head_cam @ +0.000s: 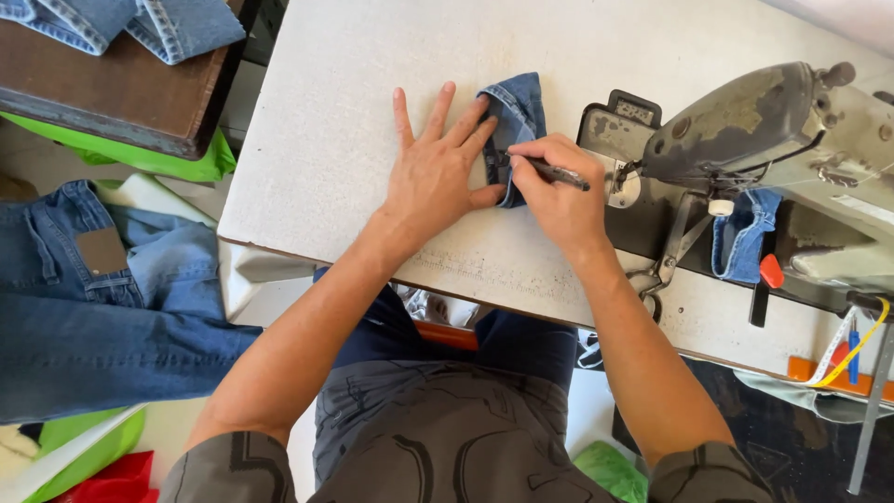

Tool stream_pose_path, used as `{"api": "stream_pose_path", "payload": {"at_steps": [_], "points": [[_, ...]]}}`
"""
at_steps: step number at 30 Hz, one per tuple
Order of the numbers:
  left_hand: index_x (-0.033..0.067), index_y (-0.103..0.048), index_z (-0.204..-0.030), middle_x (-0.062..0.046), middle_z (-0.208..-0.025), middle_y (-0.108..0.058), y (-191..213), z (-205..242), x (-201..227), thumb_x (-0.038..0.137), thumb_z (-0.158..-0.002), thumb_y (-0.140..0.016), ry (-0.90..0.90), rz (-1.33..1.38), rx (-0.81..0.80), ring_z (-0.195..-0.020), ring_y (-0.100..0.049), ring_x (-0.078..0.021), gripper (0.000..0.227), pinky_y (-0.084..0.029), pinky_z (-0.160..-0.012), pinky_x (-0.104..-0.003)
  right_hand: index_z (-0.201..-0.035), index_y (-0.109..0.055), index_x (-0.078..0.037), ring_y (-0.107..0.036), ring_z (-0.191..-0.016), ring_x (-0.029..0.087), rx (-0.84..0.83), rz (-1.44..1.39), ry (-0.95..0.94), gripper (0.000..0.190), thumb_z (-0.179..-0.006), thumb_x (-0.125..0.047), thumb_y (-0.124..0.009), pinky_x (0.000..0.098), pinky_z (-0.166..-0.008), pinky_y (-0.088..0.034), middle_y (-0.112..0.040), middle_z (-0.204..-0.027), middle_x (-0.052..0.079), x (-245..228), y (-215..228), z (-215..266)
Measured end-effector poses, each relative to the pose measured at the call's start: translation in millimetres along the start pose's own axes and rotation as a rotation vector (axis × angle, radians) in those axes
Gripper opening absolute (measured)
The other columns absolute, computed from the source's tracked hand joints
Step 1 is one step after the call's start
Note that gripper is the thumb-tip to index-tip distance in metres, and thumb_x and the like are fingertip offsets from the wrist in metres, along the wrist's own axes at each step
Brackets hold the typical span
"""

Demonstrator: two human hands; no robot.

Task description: Marking small pieces of denim fabric with a black marker on a sewing table to prepare for stitching.

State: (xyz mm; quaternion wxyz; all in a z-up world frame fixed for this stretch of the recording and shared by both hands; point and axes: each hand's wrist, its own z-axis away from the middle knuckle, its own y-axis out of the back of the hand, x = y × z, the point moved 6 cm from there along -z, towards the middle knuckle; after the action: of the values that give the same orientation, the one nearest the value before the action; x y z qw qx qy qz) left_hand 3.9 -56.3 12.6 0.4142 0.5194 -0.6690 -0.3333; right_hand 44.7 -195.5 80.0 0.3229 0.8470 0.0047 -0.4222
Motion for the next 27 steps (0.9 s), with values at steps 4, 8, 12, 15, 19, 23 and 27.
{"api": "stream_pose_path", "payload": {"at_steps": [4, 8, 12, 15, 19, 23, 27], "points": [[0.0149, -0.058, -0.151, -0.002, -0.161, -0.047, -1, 0, -1, 0.069, -0.089, -0.066, -0.001, -0.031, 0.003, -0.154, -0.023, -0.0356, 0.083, -0.001, -0.115, -0.079, -0.101, -0.077, 0.002, -0.062, -0.076, 0.016, -0.008, -0.031, -0.012, 0.013, -0.095, 0.007, -0.067, 0.0262, -0.068, -0.048, -0.069, -0.091, 0.012, 3, -6, -4], [0.0139, -0.057, -0.151, -0.003, -0.161, -0.046, 1, 0, 0, 0.068, -0.089, -0.067, 0.0, 0.007, -0.009, -0.154, -0.023, -0.0366, 0.083, 0.0, -0.115, -0.079, -0.1, -0.076, 0.005, -0.061, -0.071, 0.017, -0.014, 0.007, 0.065, 0.014, -0.092, 0.011, -0.065, 0.026, -0.063, -0.047, -0.068, -0.09, 0.014, -2, -6, -5], [0.0139, -0.058, -0.151, -0.003, -0.161, -0.046, 0, -1, 1, 0.07, -0.089, -0.066, 0.008, 0.012, -0.007, -0.154, -0.025, -0.036, 0.084, -0.001, -0.115, -0.078, -0.091, -0.075, 0.003, -0.06, -0.07, 0.018, -0.044, 0.051, 0.057, 0.016, -0.087, 0.01, -0.061, 0.0284, -0.063, -0.047, -0.068, -0.085, 0.013, -3, -3, -5], [0.0139, -0.059, -0.149, -0.003, -0.161, -0.046, 3, 0, 1, 0.068, -0.087, -0.07, -0.004, -0.003, 0.007, -0.153, -0.026, -0.0359, 0.083, -0.002, -0.116, -0.078, -0.099, -0.075, 0.005, -0.057, -0.067, 0.017, -0.019, -0.006, 0.086, 0.014, -0.092, 0.013, -0.066, 0.0269, -0.061, -0.047, -0.066, -0.087, 0.013, -2, -7, -6], [0.0129, -0.058, -0.151, -0.004, -0.161, -0.046, 4, 0, 1, 0.074, -0.092, -0.061, -0.01, -0.003, 0.005, -0.154, -0.025, -0.0366, 0.084, -0.001, -0.115, -0.078, -0.089, -0.074, 0.007, -0.057, -0.064, 0.019, -0.052, 0.035, 0.159, 0.016, -0.084, 0.012, -0.059, 0.0279, -0.056, -0.043, -0.066, -0.08, 0.015, -12, -3, -5], [0.0138, -0.059, -0.148, -0.004, -0.161, -0.045, 7, 3, 14, 0.066, -0.079, -0.076, 0.017, 0.016, -0.053, -0.154, -0.024, -0.0351, 0.088, 0.003, -0.117, -0.078, -0.101, -0.076, 0.001, -0.065, -0.067, 0.024, 0.004, 0.03, 0.135, 0.014, -0.094, 0.003, -0.064, 0.0329, -0.058, -0.048, -0.072, -0.084, 0.017, -20, 8, 7], [0.0118, -0.063, -0.14, -0.008, -0.154, -0.05, 24, 31, 40, 0.06, -0.07, -0.084, 0.038, 0.089, -0.08, -0.152, -0.029, -0.0366, 0.088, 0.0, -0.117, -0.08, -0.106, -0.078, -0.005, -0.07, -0.066, 0.031, -0.012, 0.078, 0.093, 0.013, -0.098, -0.004, -0.068, 0.0344, -0.056, -0.053, -0.073, -0.079, 0.015, -25, 12, 39]]}}
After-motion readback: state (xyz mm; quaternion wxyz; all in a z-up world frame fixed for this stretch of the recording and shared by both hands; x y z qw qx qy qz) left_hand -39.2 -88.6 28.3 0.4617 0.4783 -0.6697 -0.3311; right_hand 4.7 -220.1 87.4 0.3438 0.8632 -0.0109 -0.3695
